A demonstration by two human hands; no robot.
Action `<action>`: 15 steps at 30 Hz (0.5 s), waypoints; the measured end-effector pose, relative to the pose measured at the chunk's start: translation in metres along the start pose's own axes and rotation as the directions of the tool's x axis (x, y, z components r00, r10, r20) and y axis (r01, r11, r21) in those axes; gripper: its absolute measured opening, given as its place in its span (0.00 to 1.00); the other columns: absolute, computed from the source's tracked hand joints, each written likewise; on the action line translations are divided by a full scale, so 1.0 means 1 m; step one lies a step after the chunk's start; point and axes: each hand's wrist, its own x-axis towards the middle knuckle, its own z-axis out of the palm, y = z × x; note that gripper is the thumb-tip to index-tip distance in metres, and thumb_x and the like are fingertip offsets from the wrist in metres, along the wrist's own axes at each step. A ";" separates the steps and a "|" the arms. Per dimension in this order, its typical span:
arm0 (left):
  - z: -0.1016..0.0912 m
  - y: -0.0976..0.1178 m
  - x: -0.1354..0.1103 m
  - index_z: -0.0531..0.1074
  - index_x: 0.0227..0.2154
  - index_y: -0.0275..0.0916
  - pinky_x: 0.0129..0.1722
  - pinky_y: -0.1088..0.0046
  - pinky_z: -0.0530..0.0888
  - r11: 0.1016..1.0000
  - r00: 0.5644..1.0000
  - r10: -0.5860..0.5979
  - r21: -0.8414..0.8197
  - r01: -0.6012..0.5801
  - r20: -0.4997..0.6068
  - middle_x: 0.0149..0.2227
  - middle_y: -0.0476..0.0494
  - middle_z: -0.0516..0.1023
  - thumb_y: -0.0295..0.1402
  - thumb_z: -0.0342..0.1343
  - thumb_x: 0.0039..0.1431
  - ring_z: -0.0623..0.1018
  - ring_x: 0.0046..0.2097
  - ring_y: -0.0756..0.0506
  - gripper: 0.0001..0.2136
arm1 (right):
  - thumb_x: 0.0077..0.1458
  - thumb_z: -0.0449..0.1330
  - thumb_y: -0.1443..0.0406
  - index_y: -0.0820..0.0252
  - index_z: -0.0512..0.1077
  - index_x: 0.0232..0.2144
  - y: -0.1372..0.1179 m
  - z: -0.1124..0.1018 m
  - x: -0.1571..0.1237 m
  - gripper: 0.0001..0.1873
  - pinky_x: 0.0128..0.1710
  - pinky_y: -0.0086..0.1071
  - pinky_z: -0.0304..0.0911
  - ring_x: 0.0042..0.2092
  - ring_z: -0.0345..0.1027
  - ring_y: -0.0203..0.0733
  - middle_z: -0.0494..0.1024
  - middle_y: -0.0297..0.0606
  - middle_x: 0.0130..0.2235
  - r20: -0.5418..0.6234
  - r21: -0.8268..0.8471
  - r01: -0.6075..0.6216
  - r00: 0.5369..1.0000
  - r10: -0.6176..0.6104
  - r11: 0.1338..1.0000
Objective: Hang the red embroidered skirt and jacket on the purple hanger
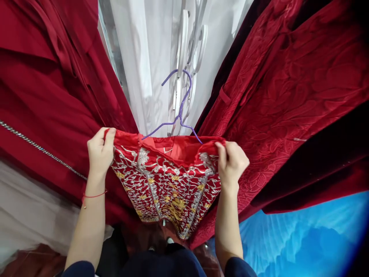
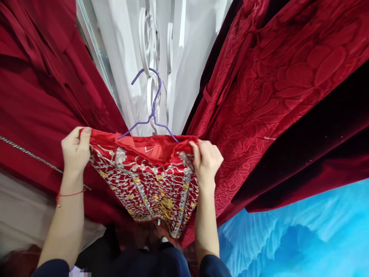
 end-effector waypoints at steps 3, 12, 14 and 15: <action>0.000 -0.015 0.012 0.65 0.21 0.40 0.23 0.75 0.60 0.971 0.986 -0.140 -0.181 0.156 0.095 0.19 0.53 0.61 0.51 0.56 0.60 0.61 0.22 0.52 0.21 | 0.66 0.55 0.56 0.59 0.68 0.23 0.008 -0.001 0.002 0.20 0.27 0.30 0.51 0.24 0.54 0.32 0.63 0.30 0.22 -0.172 0.018 -0.197 0.965 0.197 0.980; 0.012 -0.054 -0.018 0.74 0.36 0.38 0.36 0.75 0.73 0.803 0.931 -0.306 -0.472 0.364 0.198 0.30 0.50 0.75 0.47 0.68 0.50 0.75 0.33 0.50 0.19 | 0.60 0.59 0.51 0.60 0.70 0.25 0.031 -0.016 -0.032 0.20 0.30 0.28 0.56 0.27 0.59 0.33 0.67 0.29 0.25 0.089 0.279 -0.500 0.863 0.497 0.820; 0.016 -0.063 -0.032 0.74 0.39 0.37 0.39 0.76 0.72 0.806 0.952 -0.295 -0.514 0.295 0.083 0.34 0.49 0.77 0.43 0.69 0.50 0.75 0.36 0.51 0.19 | 0.59 0.60 0.49 0.59 0.73 0.29 0.041 -0.021 -0.040 0.20 0.34 0.29 0.61 0.30 0.65 0.36 0.73 0.32 0.28 0.162 0.358 -0.536 0.842 0.514 0.765; 0.018 -0.066 -0.038 0.74 0.40 0.37 0.39 0.77 0.71 0.825 0.958 -0.286 -0.506 0.251 0.009 0.35 0.49 0.77 0.41 0.68 0.51 0.74 0.36 0.52 0.18 | 0.58 0.60 0.48 0.59 0.75 0.31 0.046 -0.023 -0.042 0.20 0.36 0.31 0.63 0.32 0.68 0.38 0.75 0.33 0.30 0.217 0.405 -0.553 0.832 0.511 0.728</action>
